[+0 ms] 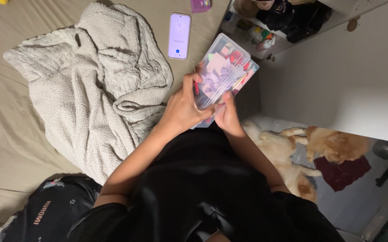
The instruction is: Organizing hair clips, ribbons, and other accessories into a storage container.
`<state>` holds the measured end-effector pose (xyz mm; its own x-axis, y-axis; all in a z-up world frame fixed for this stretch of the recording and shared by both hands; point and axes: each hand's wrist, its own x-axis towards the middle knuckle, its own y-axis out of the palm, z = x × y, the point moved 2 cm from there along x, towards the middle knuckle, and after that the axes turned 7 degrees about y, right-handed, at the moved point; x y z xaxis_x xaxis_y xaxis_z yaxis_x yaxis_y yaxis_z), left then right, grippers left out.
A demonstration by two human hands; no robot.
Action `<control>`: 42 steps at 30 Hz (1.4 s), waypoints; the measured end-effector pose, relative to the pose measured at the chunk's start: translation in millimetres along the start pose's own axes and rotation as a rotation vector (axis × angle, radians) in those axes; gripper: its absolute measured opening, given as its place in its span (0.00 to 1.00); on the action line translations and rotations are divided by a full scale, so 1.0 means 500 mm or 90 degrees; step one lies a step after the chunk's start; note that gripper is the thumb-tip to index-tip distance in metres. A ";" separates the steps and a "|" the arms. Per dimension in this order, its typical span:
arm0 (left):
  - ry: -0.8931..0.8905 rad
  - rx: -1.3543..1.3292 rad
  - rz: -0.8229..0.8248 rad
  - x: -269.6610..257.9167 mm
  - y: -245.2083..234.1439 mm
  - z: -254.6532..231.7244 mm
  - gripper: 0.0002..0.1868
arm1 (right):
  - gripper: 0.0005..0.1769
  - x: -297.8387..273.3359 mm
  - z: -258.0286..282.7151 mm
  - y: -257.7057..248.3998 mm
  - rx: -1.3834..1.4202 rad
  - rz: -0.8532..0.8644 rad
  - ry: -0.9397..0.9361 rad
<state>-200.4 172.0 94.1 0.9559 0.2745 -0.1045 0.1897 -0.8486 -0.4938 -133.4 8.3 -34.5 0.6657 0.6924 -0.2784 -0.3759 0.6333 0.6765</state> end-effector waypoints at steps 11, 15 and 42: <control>0.017 -0.579 0.079 -0.003 -0.053 0.069 0.36 | 0.55 0.009 0.076 0.071 0.216 0.096 0.056; -0.019 -0.765 0.111 0.004 -0.079 0.063 0.38 | 0.55 0.006 0.065 0.040 0.241 0.102 0.078; -0.092 -0.654 -0.061 -0.007 -0.132 0.148 0.14 | 0.51 0.015 0.072 0.054 0.209 -0.010 0.085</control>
<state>-233.0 260.5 62.9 0.9034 0.3553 -0.2399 0.4281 -0.7782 0.4595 -115.4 17.9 6.1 0.5709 0.7365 -0.3627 -0.1246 0.5144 0.8484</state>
